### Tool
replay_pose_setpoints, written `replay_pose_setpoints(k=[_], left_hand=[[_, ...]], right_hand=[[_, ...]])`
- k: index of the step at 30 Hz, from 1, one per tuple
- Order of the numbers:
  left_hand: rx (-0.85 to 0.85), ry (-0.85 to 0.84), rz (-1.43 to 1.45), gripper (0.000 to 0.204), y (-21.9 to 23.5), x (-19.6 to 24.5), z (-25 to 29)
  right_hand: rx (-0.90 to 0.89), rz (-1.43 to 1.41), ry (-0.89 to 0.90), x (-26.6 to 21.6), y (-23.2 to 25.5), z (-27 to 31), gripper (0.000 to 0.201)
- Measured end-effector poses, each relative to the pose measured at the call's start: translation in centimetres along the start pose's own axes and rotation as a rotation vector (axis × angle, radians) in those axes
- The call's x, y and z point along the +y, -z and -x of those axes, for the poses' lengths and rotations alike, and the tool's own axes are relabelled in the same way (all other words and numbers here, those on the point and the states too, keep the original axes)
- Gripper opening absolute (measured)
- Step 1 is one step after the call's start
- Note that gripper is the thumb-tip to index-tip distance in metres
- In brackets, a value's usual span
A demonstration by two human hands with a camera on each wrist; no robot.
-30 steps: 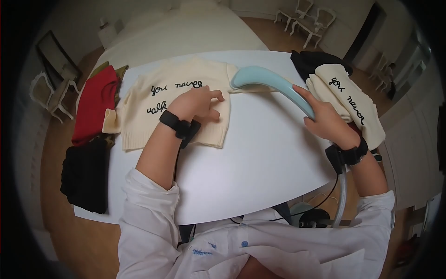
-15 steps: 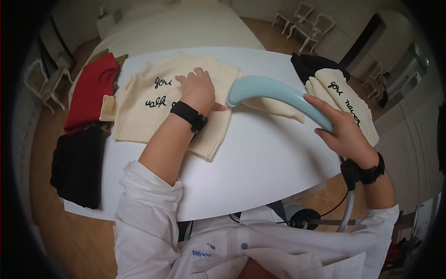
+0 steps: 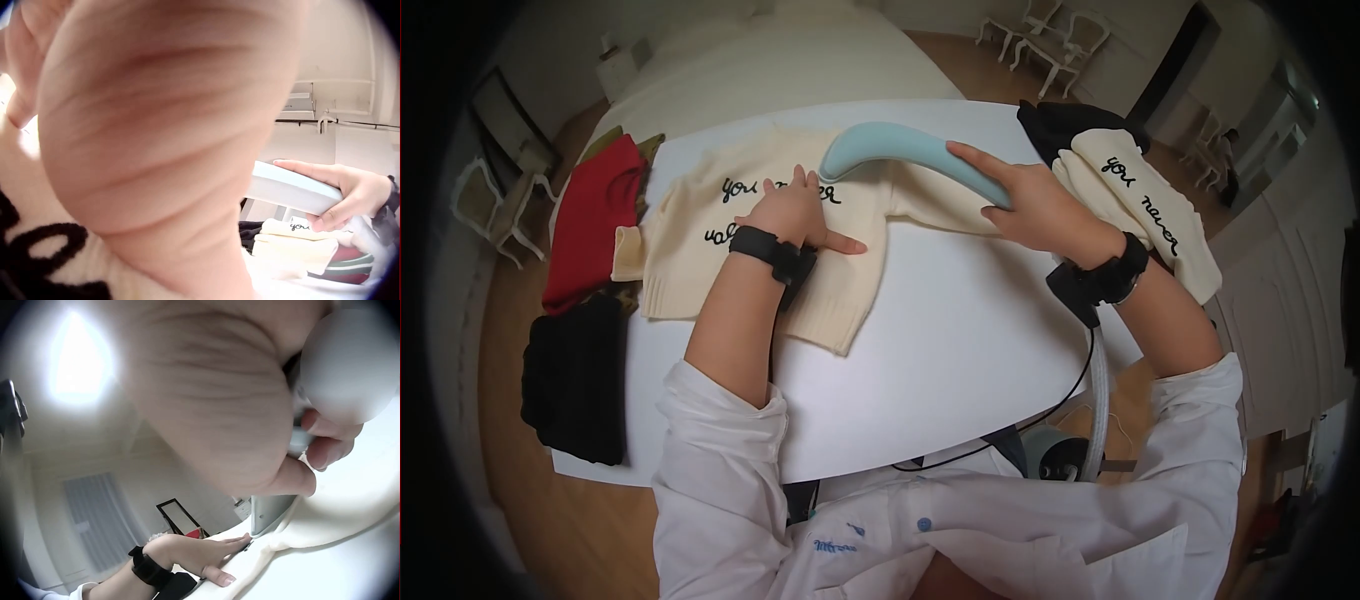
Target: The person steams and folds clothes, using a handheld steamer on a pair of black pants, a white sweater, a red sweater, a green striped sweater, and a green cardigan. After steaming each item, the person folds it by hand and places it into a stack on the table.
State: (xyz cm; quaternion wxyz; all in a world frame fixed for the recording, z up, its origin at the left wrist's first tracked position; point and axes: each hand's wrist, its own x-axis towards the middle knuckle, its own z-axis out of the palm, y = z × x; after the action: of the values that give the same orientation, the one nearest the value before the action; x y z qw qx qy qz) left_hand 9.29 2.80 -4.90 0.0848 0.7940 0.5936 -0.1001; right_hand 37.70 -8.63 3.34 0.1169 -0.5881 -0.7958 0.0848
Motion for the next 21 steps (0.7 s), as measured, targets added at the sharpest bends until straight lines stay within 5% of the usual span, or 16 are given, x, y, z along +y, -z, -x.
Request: replay_pose_setpoints(k=[5,9,14,21], left_hand=[[0.007,-0.006,0.015,0.162,0.3,0.1,0.0],[0.013,-0.008,0.015,0.141,1.0,0.6,1.0],[-0.052,0.02,0.064,0.131,0.8,1.0,-0.1],[-0.105,0.043,0.132,0.135,0.5,0.7,-0.6]], right_hand=[[0.099,-0.071,-0.026,3.0,2.6,5.0,0.081],[-0.016,0.025,-0.287,3.4,5.5,10.1,0.072],[0.076,0.069,-0.293,4.7,6.3,14.9,0.066],[0.066,0.049,-0.301,2.2,5.7,11.5,0.061]])
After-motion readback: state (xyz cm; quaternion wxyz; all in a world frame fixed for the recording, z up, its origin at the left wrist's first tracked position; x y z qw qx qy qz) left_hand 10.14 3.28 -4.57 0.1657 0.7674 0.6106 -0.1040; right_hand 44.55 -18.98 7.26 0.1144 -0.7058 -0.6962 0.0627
